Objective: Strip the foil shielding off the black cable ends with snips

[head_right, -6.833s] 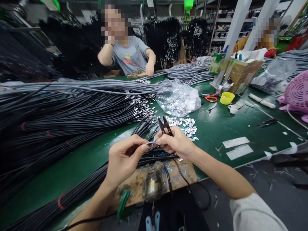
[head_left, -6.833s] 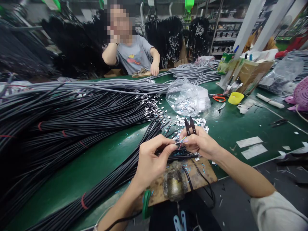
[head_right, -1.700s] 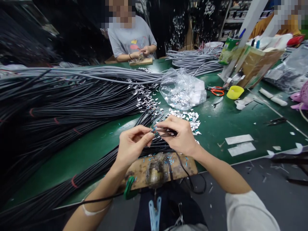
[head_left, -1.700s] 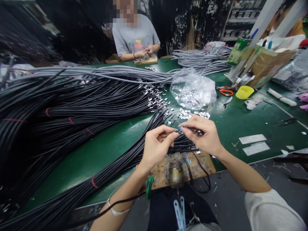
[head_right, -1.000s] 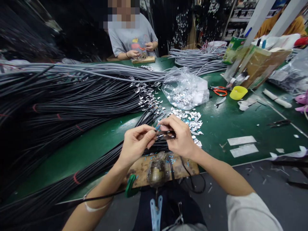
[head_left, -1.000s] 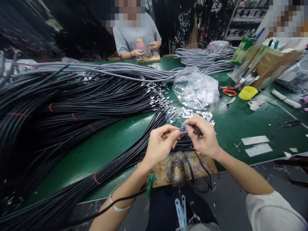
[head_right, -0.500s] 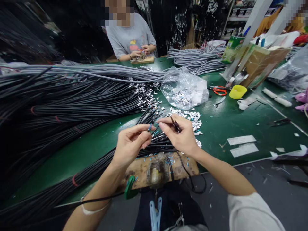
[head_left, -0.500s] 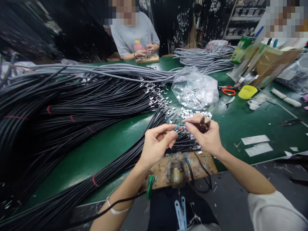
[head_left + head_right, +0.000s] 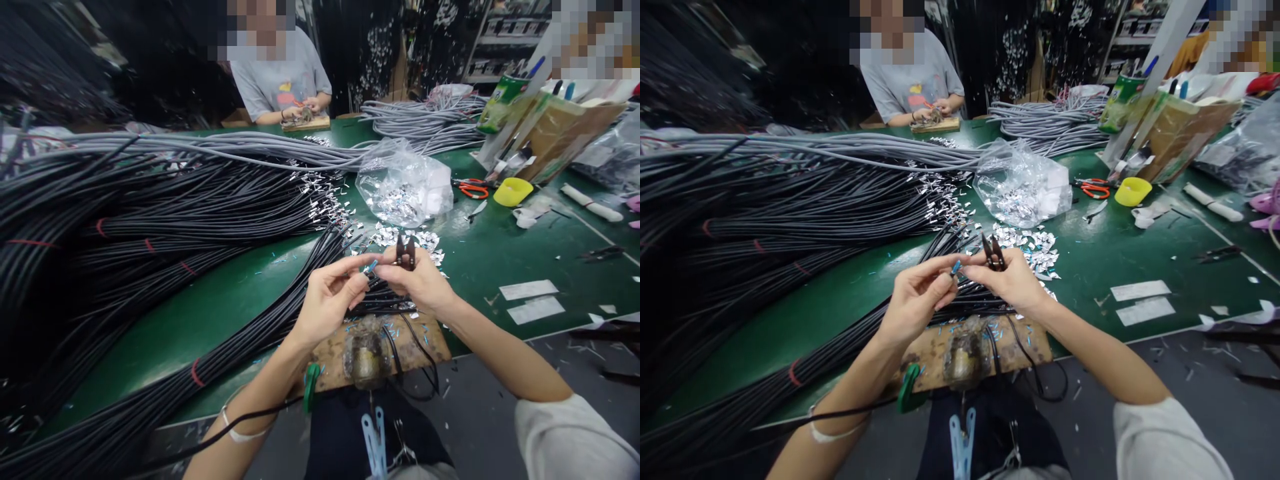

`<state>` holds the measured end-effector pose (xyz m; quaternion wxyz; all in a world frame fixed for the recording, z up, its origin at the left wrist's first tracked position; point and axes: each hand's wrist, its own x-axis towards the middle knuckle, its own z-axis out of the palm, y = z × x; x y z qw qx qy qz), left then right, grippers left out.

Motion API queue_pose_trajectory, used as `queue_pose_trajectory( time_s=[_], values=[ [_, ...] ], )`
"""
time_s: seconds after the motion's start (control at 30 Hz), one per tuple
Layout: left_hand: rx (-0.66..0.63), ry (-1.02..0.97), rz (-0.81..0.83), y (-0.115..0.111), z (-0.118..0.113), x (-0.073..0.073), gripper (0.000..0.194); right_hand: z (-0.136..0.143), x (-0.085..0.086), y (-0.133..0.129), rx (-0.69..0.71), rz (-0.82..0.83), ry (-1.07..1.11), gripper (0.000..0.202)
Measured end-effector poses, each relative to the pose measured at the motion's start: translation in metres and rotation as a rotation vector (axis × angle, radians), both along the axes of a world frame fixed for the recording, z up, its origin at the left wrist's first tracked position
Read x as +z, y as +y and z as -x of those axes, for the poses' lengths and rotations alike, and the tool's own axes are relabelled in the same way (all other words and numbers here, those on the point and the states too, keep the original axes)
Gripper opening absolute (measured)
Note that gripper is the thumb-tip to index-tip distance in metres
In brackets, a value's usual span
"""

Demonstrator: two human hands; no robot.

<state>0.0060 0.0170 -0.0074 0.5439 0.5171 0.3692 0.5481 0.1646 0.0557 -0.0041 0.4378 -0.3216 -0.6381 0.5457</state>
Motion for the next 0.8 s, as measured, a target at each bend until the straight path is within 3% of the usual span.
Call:
queue_pose_trajectory(
  time_s=[0.07,0.2,0.33,0.4,0.5,0.67,0.8],
  values=[
    [0.015,0.009,-0.039,0.001,0.002,-0.002,0.023,0.001,-0.001,-0.001,0.003,0.010,-0.057,0.017],
    [0.108,0.055,-0.027,-0.001,0.003,0.002,0.020,-0.002,0.008,-0.009,-0.262,-0.321,-0.175,0.012],
    [0.191,0.091,0.043,-0.003,-0.003,0.012,0.019,-0.005,0.014,-0.015,-0.247,-0.489,-0.199,0.024],
    [0.196,0.111,0.082,-0.003,-0.005,0.015,0.021,-0.005,0.014,-0.015,-0.261,-0.547,-0.195,0.016],
    [0.142,0.137,0.116,-0.002,-0.005,0.014,0.024,-0.003,0.011,-0.014,-0.266,-0.534,-0.161,0.005],
    [0.066,0.081,0.100,-0.001,-0.004,0.010,0.030,-0.001,0.004,-0.008,-0.165,-0.368,-0.054,0.011],
    [0.005,0.007,0.081,0.001,-0.004,0.004,0.032,0.003,-0.004,-0.006,-0.113,-0.324,0.037,0.012]
  ],
)
